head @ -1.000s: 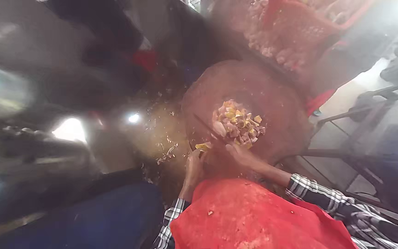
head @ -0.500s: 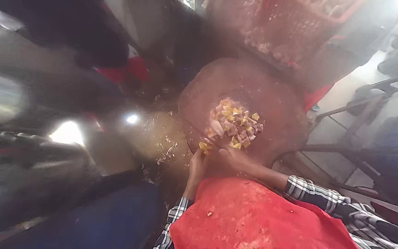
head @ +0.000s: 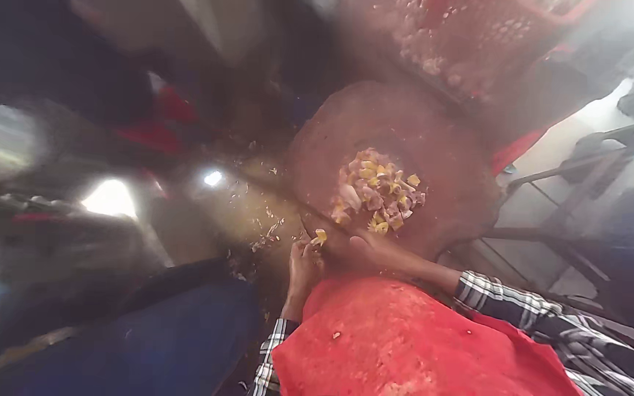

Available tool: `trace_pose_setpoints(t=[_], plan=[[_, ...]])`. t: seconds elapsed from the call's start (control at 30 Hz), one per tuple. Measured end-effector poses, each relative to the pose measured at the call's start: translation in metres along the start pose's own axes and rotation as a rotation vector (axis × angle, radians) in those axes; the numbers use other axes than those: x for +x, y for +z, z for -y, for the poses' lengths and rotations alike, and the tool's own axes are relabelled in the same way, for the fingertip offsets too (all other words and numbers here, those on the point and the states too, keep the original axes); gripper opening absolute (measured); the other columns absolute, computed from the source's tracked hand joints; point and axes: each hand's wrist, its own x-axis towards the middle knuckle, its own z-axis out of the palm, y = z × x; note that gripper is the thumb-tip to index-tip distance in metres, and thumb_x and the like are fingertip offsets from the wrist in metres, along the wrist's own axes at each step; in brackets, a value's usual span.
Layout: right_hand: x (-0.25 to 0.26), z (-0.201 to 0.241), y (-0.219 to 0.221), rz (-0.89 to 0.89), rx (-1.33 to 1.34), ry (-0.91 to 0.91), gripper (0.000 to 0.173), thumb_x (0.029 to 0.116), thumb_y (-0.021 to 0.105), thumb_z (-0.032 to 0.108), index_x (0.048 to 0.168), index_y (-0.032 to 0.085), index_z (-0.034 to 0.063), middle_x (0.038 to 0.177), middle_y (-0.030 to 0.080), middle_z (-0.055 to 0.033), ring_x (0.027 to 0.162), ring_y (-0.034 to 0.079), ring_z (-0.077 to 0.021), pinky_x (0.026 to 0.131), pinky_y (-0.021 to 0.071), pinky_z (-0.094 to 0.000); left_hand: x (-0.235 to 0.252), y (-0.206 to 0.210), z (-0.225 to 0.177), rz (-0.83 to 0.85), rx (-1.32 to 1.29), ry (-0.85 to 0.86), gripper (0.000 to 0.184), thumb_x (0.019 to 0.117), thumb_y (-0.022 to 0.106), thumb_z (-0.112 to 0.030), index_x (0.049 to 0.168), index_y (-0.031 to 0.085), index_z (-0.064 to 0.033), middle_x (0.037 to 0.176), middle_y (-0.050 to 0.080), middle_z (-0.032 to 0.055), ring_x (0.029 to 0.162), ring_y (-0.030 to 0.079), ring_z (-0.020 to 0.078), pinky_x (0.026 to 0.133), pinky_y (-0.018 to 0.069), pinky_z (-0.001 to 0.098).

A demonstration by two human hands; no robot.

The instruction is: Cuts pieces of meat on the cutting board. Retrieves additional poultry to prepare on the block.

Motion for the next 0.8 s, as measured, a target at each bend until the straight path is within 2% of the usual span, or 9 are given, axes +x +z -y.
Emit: trace_pose_setpoints(t=[0.1, 0.2, 0.33, 0.37, 0.43, 0.53, 0.63, 0.73, 0.8], plan=[[-0.004, -0.009, 0.015, 0.013, 0.057, -0.107, 0.069, 0.1037, 0.026, 0.068, 0.129, 0.060, 0.0135, 0.098, 0.068, -0.0077, 0.090, 0.067, -0.0202, 0.083, 0.0573, -0.0478, 0.001, 0.004, 0.020, -0.007, -0.118, -0.018, 0.023, 0.1058, 0.057, -0.017, 0.117, 0.054, 0.0029, 0.091, 0.074, 0.0150, 0.076, 0.073, 0.0247, 0.071, 0.0629, 0.0399], [0.005, -0.040, 0.029, 0.168, -0.098, 0.056, 0.068, 0.1058, 0.026, 0.064, 0.117, 0.062, 0.0080, 0.093, 0.067, -0.0151, 0.088, 0.068, -0.0313, 0.080, 0.0544, -0.0585, 0.000, 0.005, 0.022, 0.045, -0.023, 0.008, 0.022, 0.1038, 0.060, -0.016, 0.115, 0.056, 0.0029, 0.087, 0.072, 0.0130, 0.074, 0.072, 0.0215, 0.069, 0.0626, 0.0373], [0.009, -0.046, 0.035, 0.203, -0.161, 0.100, 0.068, 0.1059, 0.026, 0.064, 0.117, 0.062, 0.0072, 0.095, 0.068, -0.0171, 0.092, 0.069, -0.0343, 0.082, 0.0545, -0.0607, -0.016, -0.063, -0.024, 0.481, 0.596, -0.086, 0.032, 0.0988, 0.065, -0.035, 0.115, 0.067, -0.0068, 0.089, 0.073, 0.0081, 0.075, 0.071, 0.0203, 0.073, 0.0615, 0.0426], [0.008, -0.048, 0.037, 0.195, -0.163, 0.086, 0.068, 0.1057, 0.028, 0.064, 0.119, 0.062, 0.0068, 0.097, 0.068, -0.0176, 0.093, 0.069, -0.0349, 0.084, 0.0546, -0.0611, -0.019, -0.077, -0.042, 0.577, 0.595, -0.098, 0.031, 0.0980, 0.066, -0.033, 0.112, 0.067, -0.0061, 0.087, 0.073, 0.0087, 0.072, 0.070, 0.0208, 0.070, 0.0607, 0.0417], [0.008, -0.048, 0.033, 0.213, -0.187, 0.047, 0.064, 0.1061, 0.034, 0.061, 0.124, 0.060, 0.0054, 0.101, 0.069, -0.0195, 0.097, 0.069, -0.0371, 0.086, 0.0544, -0.0623, -0.023, -0.080, -0.087, 0.530, 0.345, 0.030, 0.035, 0.0949, 0.071, -0.029, 0.116, 0.064, -0.0025, 0.093, 0.074, 0.0103, 0.077, 0.072, 0.0215, 0.073, 0.0619, 0.0405], [0.007, -0.061, 0.030, 0.258, -0.338, -0.121, 0.051, 0.1039, 0.049, 0.055, 0.126, 0.058, 0.0104, 0.103, 0.070, -0.0163, 0.097, 0.070, -0.0370, 0.084, 0.0556, -0.0635, -0.001, -0.031, -0.158, 0.458, 0.237, 0.270, 0.064, 0.1008, 0.062, -0.031, 0.157, 0.038, -0.0125, 0.143, 0.060, 0.0076, 0.119, 0.066, 0.0211, 0.098, 0.0581, 0.0424], [0.004, -0.069, 0.020, 0.259, -0.553, -0.303, 0.034, 0.1030, 0.058, 0.039, 0.130, 0.062, 0.0190, 0.101, 0.073, -0.0140, 0.090, 0.071, -0.0388, 0.076, 0.0557, -0.0639, 0.049, 0.031, -0.180, 0.487, 0.713, 0.473, 0.041, 0.1085, 0.048, -0.031, 0.147, 0.055, -0.0179, 0.142, 0.061, 0.0043, 0.127, 0.062, 0.0167, 0.108, 0.0510, 0.0427], [-0.001, -0.082, 0.028, 0.227, -0.612, -0.351, 0.029, 0.1031, 0.058, 0.021, 0.132, 0.062, 0.0218, 0.097, 0.073, -0.0142, 0.085, 0.071, -0.0392, 0.072, 0.0565, -0.0632, 0.094, 0.083, -0.161, 0.491, 1.056, 0.689, 0.032, 0.1042, 0.053, -0.023, 0.132, 0.069, -0.0247, 0.136, 0.066, -0.0004, 0.128, 0.060, 0.0186, 0.110, 0.0485, 0.0469], [-0.001, -0.084, 0.029, 0.233, -0.565, -0.328, 0.031, 0.1007, 0.061, 0.017, 0.132, 0.062, 0.0195, 0.100, 0.073, -0.0157, 0.088, 0.071, -0.0404, 0.074, 0.0560, -0.0642, 0.108, 0.104, -0.151, 0.464, 1.231, 0.732, 0.033, 0.1006, 0.057, -0.021, 0.131, 0.068, -0.0252, 0.137, 0.064, 0.0020, 0.132, 0.056, 0.0255, 0.107, 0.0487, 0.0512]])
